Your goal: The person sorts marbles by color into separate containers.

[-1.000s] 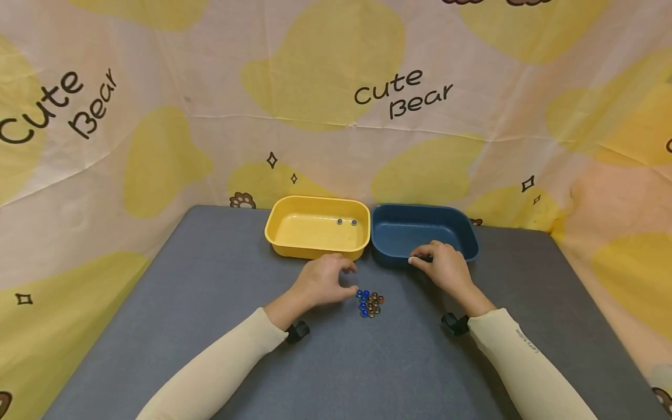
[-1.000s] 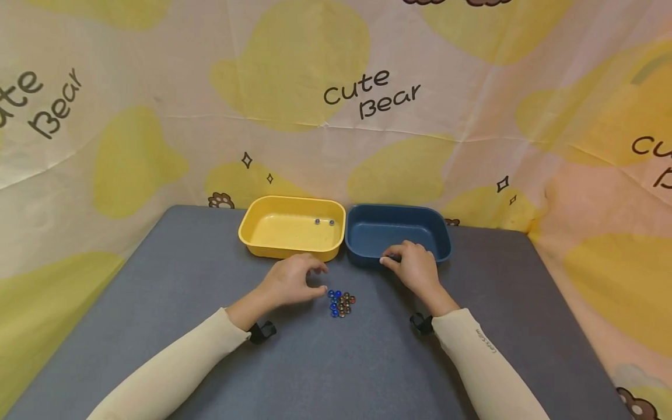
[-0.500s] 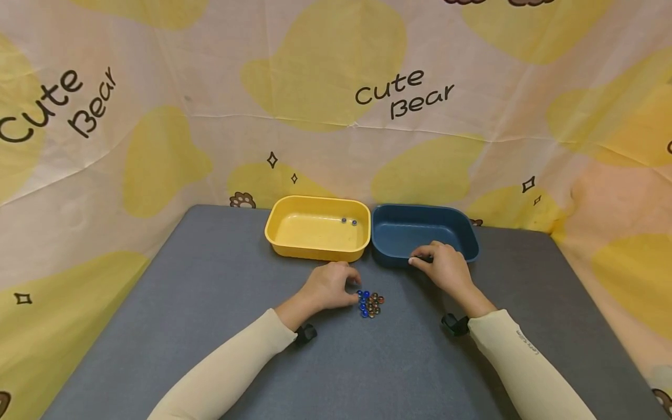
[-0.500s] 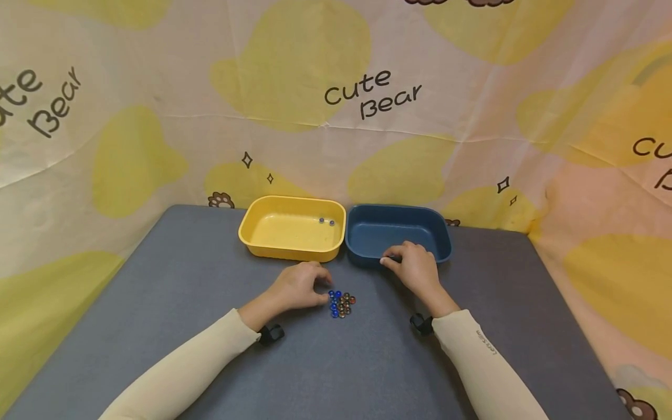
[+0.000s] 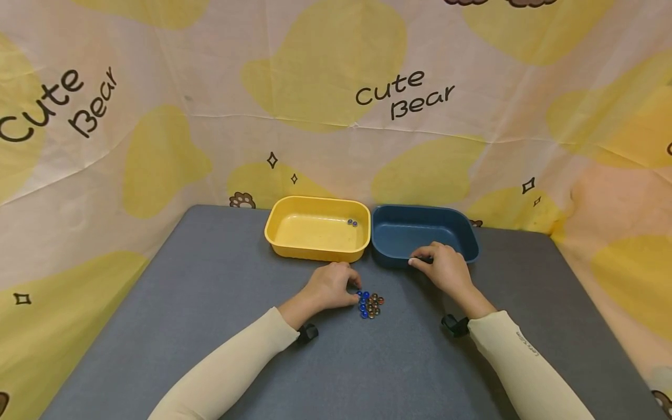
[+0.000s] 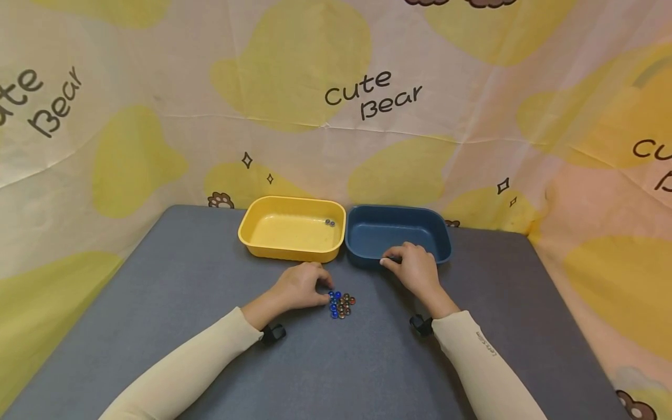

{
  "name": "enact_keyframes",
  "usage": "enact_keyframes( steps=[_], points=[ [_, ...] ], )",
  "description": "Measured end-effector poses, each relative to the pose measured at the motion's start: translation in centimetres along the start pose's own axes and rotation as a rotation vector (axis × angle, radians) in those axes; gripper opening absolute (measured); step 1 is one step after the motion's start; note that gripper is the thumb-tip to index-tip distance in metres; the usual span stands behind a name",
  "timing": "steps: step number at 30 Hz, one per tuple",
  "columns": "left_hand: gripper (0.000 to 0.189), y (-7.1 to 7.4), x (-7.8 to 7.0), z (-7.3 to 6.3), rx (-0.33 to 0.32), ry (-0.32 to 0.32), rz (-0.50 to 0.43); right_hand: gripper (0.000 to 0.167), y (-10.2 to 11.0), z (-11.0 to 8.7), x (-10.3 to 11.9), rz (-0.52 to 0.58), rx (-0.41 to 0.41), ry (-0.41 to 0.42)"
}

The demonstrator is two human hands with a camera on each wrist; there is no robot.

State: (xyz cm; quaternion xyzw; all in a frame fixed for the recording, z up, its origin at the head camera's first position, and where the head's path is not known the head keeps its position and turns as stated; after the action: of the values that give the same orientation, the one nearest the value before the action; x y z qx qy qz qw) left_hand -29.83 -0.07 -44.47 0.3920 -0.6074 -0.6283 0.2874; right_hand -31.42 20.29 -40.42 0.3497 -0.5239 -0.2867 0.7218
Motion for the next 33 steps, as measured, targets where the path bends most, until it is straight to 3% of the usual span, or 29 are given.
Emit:
enact_keyframes(
  steps=[33],
  points=[
    [0.011,0.48,-0.23,-0.30,-0.014,-0.002,0.010,0.016,0.21,-0.28,0.18,0.021,-0.005,0.014]
  ],
)
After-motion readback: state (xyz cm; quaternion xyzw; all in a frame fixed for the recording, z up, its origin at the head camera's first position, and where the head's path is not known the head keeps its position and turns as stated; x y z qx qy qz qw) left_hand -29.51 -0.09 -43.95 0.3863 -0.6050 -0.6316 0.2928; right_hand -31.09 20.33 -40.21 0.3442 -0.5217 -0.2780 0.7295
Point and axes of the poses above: each hand's wrist, its own z-axis towards the middle knuckle, its own y-axis out of the back of the hand, x = y × z, the point moved 9 cm from there along z, towards the middle knuckle, and after that the axes turned 13 degrees about z, right-handed, at the moved point
